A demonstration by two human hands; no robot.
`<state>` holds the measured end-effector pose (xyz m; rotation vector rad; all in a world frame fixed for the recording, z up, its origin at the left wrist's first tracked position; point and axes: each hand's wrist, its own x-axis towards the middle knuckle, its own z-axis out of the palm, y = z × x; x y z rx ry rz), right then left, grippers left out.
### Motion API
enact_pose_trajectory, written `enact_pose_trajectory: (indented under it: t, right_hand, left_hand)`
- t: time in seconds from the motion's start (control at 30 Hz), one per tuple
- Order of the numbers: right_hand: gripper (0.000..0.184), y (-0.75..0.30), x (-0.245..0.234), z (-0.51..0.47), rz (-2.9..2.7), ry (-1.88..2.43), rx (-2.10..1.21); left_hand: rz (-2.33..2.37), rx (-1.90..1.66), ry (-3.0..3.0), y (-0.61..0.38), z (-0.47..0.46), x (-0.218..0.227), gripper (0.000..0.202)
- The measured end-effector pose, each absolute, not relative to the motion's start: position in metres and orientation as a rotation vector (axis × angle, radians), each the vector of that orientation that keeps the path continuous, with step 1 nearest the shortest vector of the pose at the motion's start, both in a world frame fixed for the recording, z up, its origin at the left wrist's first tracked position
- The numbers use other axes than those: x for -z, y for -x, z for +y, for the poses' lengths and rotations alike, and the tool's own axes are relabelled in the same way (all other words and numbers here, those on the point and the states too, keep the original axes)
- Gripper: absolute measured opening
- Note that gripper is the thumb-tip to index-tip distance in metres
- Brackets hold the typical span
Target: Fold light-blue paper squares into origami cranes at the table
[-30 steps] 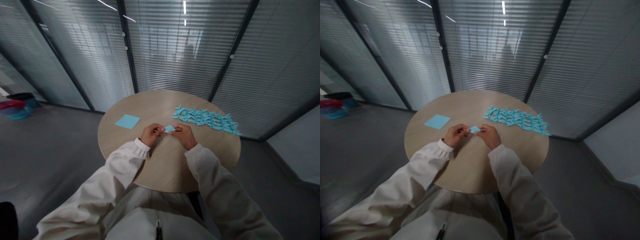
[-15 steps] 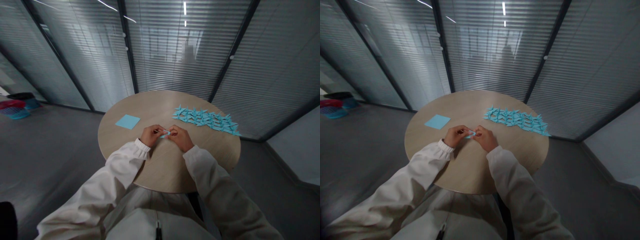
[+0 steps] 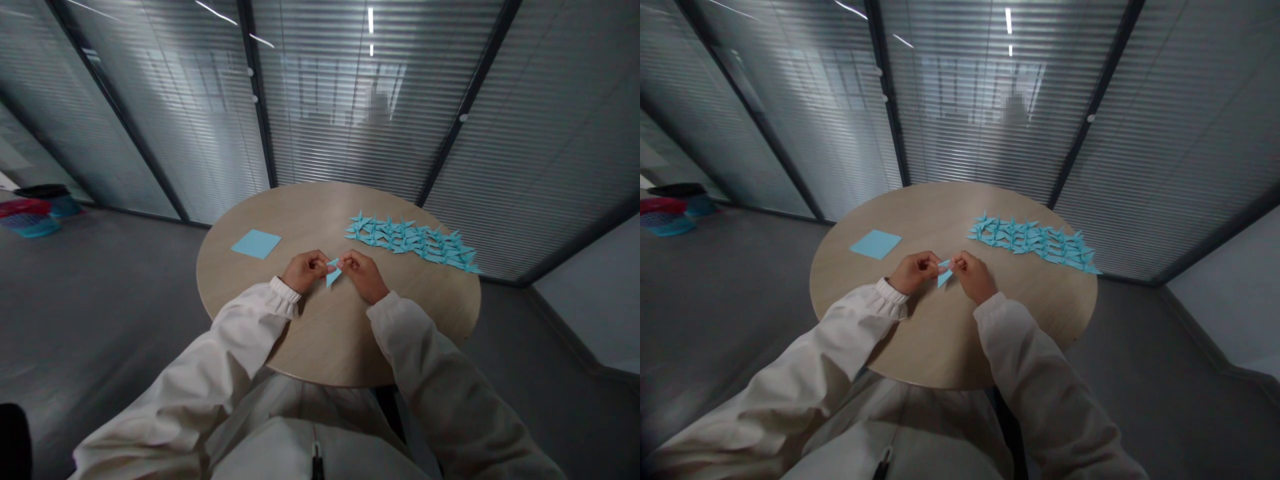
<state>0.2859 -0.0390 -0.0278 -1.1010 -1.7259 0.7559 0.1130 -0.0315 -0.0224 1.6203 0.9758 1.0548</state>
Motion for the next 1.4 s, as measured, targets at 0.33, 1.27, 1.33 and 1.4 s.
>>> enact_pose_trajectory:
  t: [0.33,1.27,1.33,1.4]
  right_hand:
    - [0.017,-0.285,0.021,-0.043,-1.776,1.113,-0.727]
    - [0.023,-0.286,0.025,-0.040,-1.714,1.162,-0.668]
    - [0.024,-0.288,0.025,-0.038,-1.726,1.142,-0.710]
    - [0.024,-0.289,0.024,-0.038,-1.748,1.161,-0.686]
  left_hand:
    - [0.955,-0.914,-1.373,-0.120,-0.039,0.016,0.042]
    - [0.860,-0.721,-1.276,-0.118,-0.043,0.016,0.042]
    - [0.861,-0.746,-1.266,-0.118,-0.042,0.016,0.044]
    - [0.854,-0.758,-1.257,-0.119,-0.042,0.015,0.046]
